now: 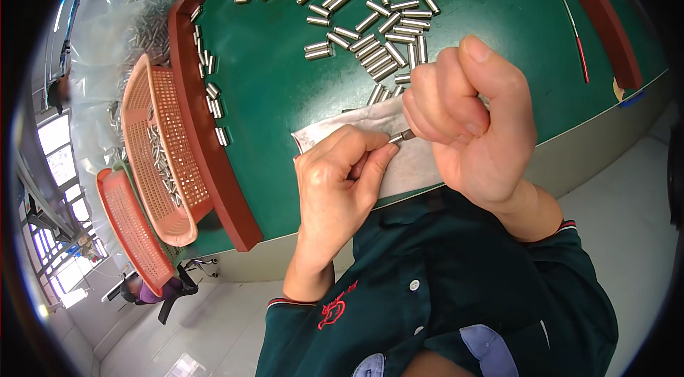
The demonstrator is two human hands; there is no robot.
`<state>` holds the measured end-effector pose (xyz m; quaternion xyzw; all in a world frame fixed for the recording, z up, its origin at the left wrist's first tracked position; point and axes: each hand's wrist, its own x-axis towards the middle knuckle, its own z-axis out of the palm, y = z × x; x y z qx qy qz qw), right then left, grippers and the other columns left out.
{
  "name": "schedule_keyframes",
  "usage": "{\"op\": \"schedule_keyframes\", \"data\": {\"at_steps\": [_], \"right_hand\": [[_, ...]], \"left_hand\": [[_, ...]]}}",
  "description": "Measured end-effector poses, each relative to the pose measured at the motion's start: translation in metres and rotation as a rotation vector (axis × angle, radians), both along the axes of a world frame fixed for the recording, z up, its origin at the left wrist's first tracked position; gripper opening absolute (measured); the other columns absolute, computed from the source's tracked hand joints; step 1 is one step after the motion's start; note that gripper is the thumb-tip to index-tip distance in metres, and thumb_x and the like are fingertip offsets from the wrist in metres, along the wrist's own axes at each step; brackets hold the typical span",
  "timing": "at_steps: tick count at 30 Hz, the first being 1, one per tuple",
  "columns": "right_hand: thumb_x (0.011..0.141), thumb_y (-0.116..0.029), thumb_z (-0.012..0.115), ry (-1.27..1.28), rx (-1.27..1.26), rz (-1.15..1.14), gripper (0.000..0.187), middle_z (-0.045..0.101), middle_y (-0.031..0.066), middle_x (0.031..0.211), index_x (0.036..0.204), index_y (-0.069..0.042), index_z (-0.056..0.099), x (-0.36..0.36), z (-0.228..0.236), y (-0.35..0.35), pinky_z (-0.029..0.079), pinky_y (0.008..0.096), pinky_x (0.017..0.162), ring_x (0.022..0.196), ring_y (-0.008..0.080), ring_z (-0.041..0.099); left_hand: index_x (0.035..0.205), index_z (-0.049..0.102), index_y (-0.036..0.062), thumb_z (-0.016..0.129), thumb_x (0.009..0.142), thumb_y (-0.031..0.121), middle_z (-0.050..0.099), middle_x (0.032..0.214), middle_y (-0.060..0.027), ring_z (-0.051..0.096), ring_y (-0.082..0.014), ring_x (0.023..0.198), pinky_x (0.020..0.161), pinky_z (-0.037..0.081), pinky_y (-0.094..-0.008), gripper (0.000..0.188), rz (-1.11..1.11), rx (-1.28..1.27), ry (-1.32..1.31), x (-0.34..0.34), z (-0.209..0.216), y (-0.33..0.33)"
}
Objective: Assembling small cylindrical metal components on a workbench.
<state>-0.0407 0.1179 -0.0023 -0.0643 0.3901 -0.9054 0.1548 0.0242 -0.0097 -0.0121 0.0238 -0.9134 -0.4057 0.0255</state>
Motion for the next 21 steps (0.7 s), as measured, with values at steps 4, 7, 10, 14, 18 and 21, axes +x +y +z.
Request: {"op": "schedule_keyframes", "data": {"at_steps": [4, 7, 10, 14, 18, 21], "right_hand": [[0.090, -0.023, 0.027, 0.025, -0.009, 0.010, 0.041, 0.023, -0.0033, 0.043, 0.050, -0.013, 0.025, -0.0003, -0.0017, 0.0006, 0.016, 0.0239, 0.039, 0.040, 0.0072, 0.014], [0.090, -0.023, 0.027, 0.049, 0.006, 0.014, 0.040, 0.023, -0.0033, 0.043, 0.051, -0.013, 0.025, -0.0002, -0.0055, -0.0016, 0.017, 0.0238, 0.039, 0.040, 0.0072, 0.015], [0.091, -0.024, 0.026, 0.067, 0.042, 0.004, 0.040, 0.023, -0.0034, 0.044, 0.052, -0.013, 0.026, -0.0005, -0.0075, -0.0025, 0.017, 0.0237, 0.040, 0.040, 0.0073, 0.015], [0.092, -0.026, 0.025, 0.051, 0.064, 0.046, 0.041, 0.023, -0.0034, 0.044, 0.052, -0.014, 0.026, -0.0007, -0.0053, -0.0012, 0.017, 0.0235, 0.040, 0.040, 0.0073, 0.016], [0.092, -0.027, 0.024, 0.040, 0.036, 0.089, 0.042, 0.024, -0.0034, 0.044, 0.052, -0.014, 0.026, -0.0012, -0.0016, 0.0026, 0.017, 0.0235, 0.041, 0.040, 0.0073, 0.016], [0.092, -0.027, 0.023, 0.056, 0.082, 0.081, 0.042, 0.024, -0.0035, 0.045, 0.052, -0.014, 0.026, -0.0035, -0.0009, 0.0006, 0.018, 0.0235, 0.041, 0.040, 0.0074, 0.015]], "left_hand": [[0.068, 0.059, 0.0027, 0.067, 0.066, 0.002, 0.049, 0.055, -0.0052, 0.044, -0.0159, 0.044, 0.041, 0.035, -0.0270, 0.009, -0.004, -0.007, 0.014, 0.0002, -0.0006, -0.0008], [0.068, 0.059, 0.0026, 0.067, 0.066, 0.002, 0.050, 0.056, -0.0058, 0.046, -0.0168, 0.044, 0.042, 0.036, -0.0276, 0.008, -0.011, -0.013, 0.018, 0.0002, -0.0018, -0.0016], [0.068, 0.059, 0.0018, 0.067, 0.066, 0.002, 0.051, 0.056, -0.0067, 0.047, -0.0175, 0.045, 0.042, 0.037, -0.0282, 0.009, -0.013, 0.030, 0.021, -0.0009, -0.0019, -0.0014], [0.069, 0.058, 0.0010, 0.067, 0.066, 0.001, 0.052, 0.058, -0.0079, 0.049, -0.0206, 0.047, 0.044, 0.038, -0.0298, 0.009, -0.042, 0.042, -0.028, -0.0019, 0.0008, -0.0040], [0.070, 0.058, 0.0011, 0.066, 0.065, 0.000, 0.052, 0.059, -0.0090, 0.050, -0.0248, 0.051, 0.047, 0.039, -0.0318, 0.009, -0.082, 0.031, -0.017, -0.0014, 0.0008, -0.0061], [0.070, 0.057, 0.0010, 0.066, 0.065, -0.001, 0.051, 0.059, -0.0098, 0.050, -0.0262, 0.052, 0.048, 0.039, -0.0326, 0.010, -0.073, 0.071, -0.017, -0.0011, -0.0015, -0.0069]]}}
